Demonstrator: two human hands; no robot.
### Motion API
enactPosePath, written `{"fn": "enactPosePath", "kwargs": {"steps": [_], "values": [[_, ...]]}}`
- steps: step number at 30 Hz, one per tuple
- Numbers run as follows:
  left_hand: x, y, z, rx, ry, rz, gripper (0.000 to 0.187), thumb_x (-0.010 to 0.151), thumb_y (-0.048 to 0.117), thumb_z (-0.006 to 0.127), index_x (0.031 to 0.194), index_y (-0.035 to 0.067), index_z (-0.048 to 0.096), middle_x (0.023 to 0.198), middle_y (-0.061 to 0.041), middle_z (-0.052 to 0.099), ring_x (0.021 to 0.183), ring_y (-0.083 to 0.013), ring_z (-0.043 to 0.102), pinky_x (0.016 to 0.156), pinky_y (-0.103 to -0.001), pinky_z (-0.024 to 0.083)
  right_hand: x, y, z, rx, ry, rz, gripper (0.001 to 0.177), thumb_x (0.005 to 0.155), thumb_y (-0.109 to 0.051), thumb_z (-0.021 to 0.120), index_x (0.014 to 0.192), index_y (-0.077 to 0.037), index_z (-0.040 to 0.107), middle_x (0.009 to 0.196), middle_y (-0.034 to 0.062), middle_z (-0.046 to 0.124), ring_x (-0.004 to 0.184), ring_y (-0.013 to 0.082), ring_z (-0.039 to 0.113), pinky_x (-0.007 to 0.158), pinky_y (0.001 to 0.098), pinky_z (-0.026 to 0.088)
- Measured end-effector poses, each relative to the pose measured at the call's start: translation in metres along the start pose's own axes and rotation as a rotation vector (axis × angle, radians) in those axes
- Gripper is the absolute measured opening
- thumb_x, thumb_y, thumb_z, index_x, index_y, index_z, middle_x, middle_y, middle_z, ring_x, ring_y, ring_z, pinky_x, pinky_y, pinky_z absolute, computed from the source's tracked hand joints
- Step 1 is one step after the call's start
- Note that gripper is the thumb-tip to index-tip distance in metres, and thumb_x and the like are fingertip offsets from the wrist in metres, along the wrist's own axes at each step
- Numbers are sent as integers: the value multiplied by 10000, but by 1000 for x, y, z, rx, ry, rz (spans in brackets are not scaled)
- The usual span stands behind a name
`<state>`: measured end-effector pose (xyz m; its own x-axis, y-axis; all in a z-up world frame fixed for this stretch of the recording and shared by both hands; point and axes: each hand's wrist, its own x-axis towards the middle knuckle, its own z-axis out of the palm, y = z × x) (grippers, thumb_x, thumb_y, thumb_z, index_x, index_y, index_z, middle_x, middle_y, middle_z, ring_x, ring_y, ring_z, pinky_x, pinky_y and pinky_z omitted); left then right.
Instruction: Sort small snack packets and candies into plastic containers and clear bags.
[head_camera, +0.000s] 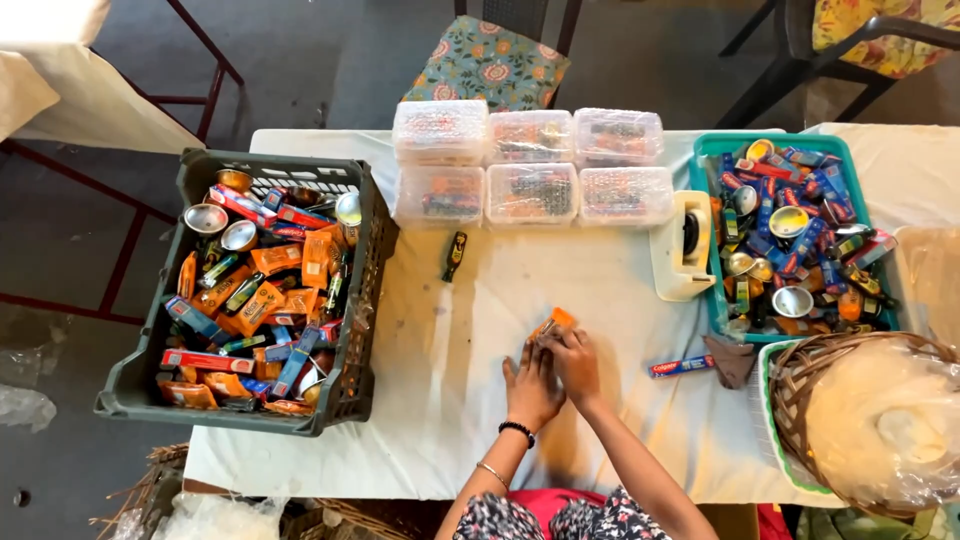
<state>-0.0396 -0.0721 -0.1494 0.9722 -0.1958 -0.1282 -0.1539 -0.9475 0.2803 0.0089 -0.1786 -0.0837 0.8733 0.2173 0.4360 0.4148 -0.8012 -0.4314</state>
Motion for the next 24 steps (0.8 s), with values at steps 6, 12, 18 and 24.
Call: {"fn": "enactPosePath", "kwargs": {"steps": [6,12,18,24], "values": [[-14,5,-41,-83,-35,-13,995,848,571,606,1619,99,190,1711,-65,139,1569,-238,107,1179,-672,93,32,21,45,131,113,353,193,818,-85,728,942,-173,845,988,82,703,963,287,634,837,385,539],[-16,3,-27,-43,230,68,973,877,594,574,1627,92,209,1703,-94,170,1567,-244,107,1180,-619,103,42,55,68,236,118,626,125,811,-179,798,933,-180,825,965,66,700,912,261,647,806,382,544],[-17,3,-20,-9,203,41,939,897,569,554,1625,92,203,1702,-96,169,1570,-254,102,1190,-600,105,49,45,39,34,22,304,136,837,-120,731,940,-186,793,1013,58,691,995,288,615,823,414,540],[-17,5,-15,44,216,17,919,895,565,536,1600,52,244,1699,-116,168,1568,-270,87,1187,-600,107,46,27,30,80,163,402,266,877,-24,651,1048,-193,766,1078,35,677,1072,287,598,896,419,524]]}}
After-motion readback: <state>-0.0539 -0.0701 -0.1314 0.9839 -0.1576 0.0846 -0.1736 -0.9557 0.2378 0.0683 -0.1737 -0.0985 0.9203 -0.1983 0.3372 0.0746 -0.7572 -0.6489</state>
